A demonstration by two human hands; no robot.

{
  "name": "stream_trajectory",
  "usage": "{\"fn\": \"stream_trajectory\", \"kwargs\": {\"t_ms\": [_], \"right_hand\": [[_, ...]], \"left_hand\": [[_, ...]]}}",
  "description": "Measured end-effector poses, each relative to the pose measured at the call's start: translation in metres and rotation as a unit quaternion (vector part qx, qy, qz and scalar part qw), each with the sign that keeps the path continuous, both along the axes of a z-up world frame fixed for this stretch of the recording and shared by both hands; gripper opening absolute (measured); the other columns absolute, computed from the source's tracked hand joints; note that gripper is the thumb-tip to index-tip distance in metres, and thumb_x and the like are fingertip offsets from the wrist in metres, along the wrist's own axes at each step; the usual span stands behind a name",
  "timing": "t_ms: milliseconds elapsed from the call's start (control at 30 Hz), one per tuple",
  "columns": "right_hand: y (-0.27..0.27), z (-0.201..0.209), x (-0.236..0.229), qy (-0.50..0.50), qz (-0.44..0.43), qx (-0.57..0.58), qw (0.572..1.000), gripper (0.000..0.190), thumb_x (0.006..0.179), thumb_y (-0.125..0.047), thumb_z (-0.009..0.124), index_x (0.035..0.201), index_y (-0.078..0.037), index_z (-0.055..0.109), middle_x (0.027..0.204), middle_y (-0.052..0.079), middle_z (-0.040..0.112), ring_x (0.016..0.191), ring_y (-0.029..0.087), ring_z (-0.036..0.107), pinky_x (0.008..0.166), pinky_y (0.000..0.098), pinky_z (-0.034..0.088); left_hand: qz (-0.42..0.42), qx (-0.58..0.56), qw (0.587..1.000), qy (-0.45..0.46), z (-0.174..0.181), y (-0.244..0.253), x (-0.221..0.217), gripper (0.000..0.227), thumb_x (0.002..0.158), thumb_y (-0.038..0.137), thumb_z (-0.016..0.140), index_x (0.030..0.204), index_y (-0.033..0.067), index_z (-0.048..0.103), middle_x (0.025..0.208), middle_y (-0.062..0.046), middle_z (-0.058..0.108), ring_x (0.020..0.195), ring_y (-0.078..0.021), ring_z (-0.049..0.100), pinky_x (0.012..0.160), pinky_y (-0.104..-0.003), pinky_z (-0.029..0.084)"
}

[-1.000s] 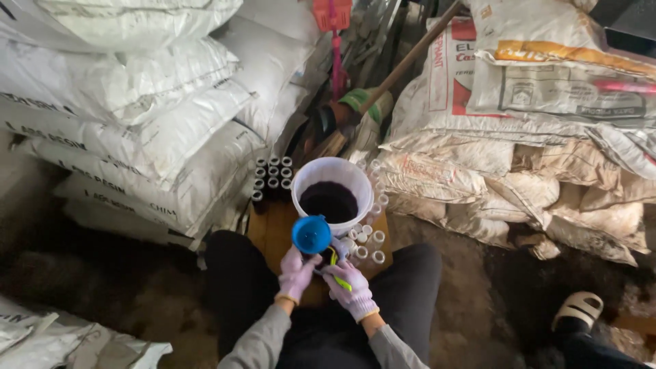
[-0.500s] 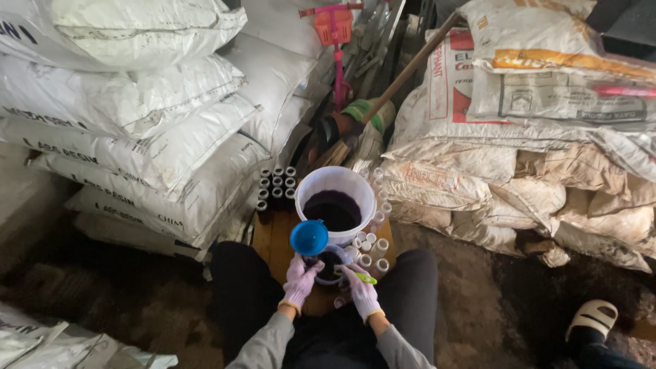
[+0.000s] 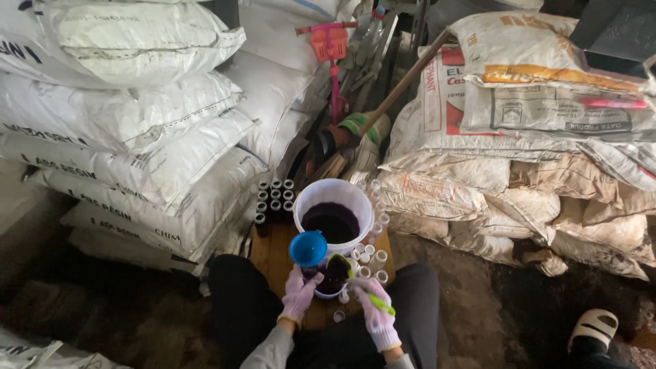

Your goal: The person pours a dark liquid from a white bucket into small clear bottles using a green ladle and a blue funnel. The person places filled bottles on a wooden board and caps them.

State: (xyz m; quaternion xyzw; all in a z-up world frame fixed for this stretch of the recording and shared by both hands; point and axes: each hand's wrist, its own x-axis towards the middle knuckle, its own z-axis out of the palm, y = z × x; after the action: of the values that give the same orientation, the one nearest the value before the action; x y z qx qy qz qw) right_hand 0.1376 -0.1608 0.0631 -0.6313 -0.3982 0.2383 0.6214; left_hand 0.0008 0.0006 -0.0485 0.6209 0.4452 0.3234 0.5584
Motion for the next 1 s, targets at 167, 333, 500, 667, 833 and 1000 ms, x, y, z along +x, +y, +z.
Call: {"fn": "stream_trajectory", "kwargs": {"t_ms": [167,333,500,667,833,1000], "right_hand": [[-0.003,0.034,-0.013,-0.323,0.027,0.061,0.944,0.018,0.081,-0.01,0.077,0.099,-0.009,0.078,0.079,0.001,0.061,0.069,0.016,0.059,0.067,0.0279,0.05],[0.002,0.027,-0.011,-0.397,0.077,0.037,0.914,0.02,0.084,-0.011,0.071,0.104,-0.011,0.076,0.081,0.001,0.06,0.073,0.019,0.057,0.069,0.0299,0.051],[0.006,0.002,-0.005,-0.255,0.136,0.008,0.957,0.019,0.084,-0.005,0.07,0.102,-0.006,0.076,0.089,0.008,0.066,0.079,0.024,0.063,0.07,0.0321,0.053],[0.023,-0.06,0.006,-0.218,0.11,-0.117,0.963,0.016,0.087,-0.02,0.075,0.101,-0.016,0.08,0.096,0.0,0.069,0.08,0.017,0.067,0.071,0.0269,0.054],[0.024,-0.055,0.006,-0.021,0.127,-0.101,0.987,0.021,0.097,-0.02,0.064,0.11,-0.007,0.075,0.098,0.001,0.07,0.085,0.015,0.062,0.078,0.0266,0.05],[0.015,-0.069,0.013,0.065,0.105,-0.027,0.992,0.029,0.1,-0.021,0.061,0.119,0.0,0.07,0.095,0.004,0.071,0.079,0.012,0.062,0.07,0.0233,0.051]], "left_hand": [[-0.009,0.04,0.999,0.019,0.008,-0.004,-0.003,0.051,0.078,0.019,0.079,0.126,0.0105,0.064,0.107,-0.007,0.077,0.092,-0.0228,0.074,0.086,-0.034,0.056],[-0.013,-0.007,1.0,-0.014,0.025,-0.009,-0.005,0.045,0.078,0.012,0.078,0.122,0.0096,0.066,0.099,-0.005,0.073,0.084,-0.0181,0.065,0.081,-0.031,0.053],[-0.028,0.074,0.997,0.022,0.016,-0.006,-0.007,0.045,0.075,0.018,0.08,0.117,0.008,0.068,0.097,-0.007,0.077,0.079,-0.021,0.069,0.075,-0.032,0.055],[-0.012,0.082,0.996,0.017,0.018,-0.006,-0.004,0.038,0.074,0.015,0.082,0.109,0.0077,0.07,0.086,-0.005,0.076,0.07,-0.0179,0.066,0.069,-0.031,0.054],[-0.032,0.096,0.993,0.059,-0.008,0.006,-0.006,0.044,0.074,0.02,0.084,0.113,0.0082,0.067,0.092,-0.006,0.076,0.076,-0.0206,0.07,0.074,-0.033,0.057],[-0.03,0.11,0.987,0.118,-0.012,0.004,-0.005,0.058,0.078,0.03,0.082,0.128,0.0116,0.062,0.11,-0.009,0.076,0.094,-0.0293,0.072,0.087,-0.039,0.055]]}}
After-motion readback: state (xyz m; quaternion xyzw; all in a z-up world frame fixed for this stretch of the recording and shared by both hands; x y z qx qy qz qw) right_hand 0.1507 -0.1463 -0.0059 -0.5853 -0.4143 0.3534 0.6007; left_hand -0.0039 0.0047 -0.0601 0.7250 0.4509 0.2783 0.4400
